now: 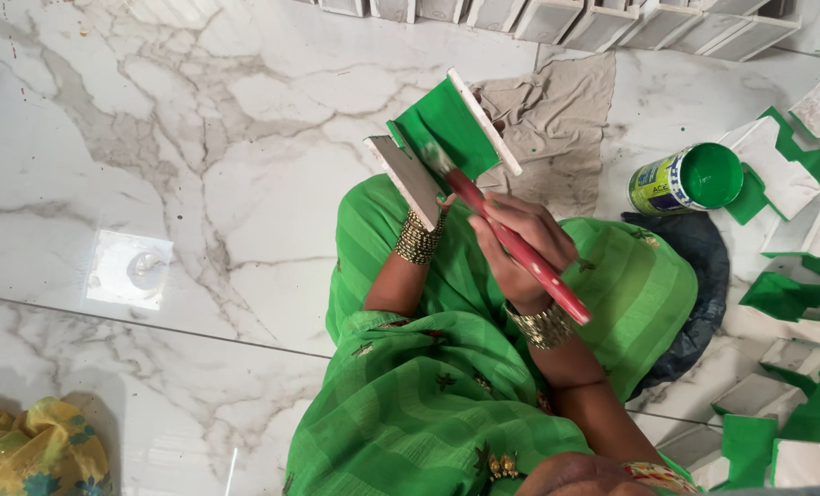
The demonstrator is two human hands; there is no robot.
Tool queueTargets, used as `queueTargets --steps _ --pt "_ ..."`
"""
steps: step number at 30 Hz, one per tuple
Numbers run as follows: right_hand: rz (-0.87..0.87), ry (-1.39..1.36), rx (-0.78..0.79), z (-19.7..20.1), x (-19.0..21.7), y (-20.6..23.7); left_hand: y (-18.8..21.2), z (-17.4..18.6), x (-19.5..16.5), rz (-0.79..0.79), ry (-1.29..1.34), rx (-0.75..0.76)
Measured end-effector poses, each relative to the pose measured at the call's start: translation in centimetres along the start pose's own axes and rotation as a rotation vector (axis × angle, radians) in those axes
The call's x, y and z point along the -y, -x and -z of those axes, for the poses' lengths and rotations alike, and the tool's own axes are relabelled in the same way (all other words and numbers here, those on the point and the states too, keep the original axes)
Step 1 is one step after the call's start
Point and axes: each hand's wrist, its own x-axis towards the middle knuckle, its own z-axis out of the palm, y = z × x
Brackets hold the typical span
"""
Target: The person sits on the floor and paints shaped white board pieces green using a paintbrush, dipping the brush into an open paint can and coating the flat surfaces and edges of each piece one at a time, holding each piece in one hand while brushing with the other.
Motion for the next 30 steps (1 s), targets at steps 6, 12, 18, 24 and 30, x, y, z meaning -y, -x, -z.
queueTargets --steps 6,12,18,24,30 --pt "-0.118 0.073 0.032 5.3 2.8 2.6 1.0 2.3 -0.1 -0.029 -0.002 -0.038" --pt "-0.137 0.054 -0.102 7.3 3.5 3.3 1.4 3.5 -0.3 -0.038 -0.012 -0.057" --pt "0.011 0.096 -0.147 2.4 0.0 1.3 1.1 2.8 -0.4 -0.018 0.018 -0.029" --pt "0.006 0.092 -0.167 -1.3 -2.8 -0.2 0.7 2.6 -0.6 -0.006 -0.026 -0.067" --pt "-0.094 0.088 -0.204 2.4 -1.5 3.1 0.7 2.8 -0.6 -0.049 0.034 -0.002"
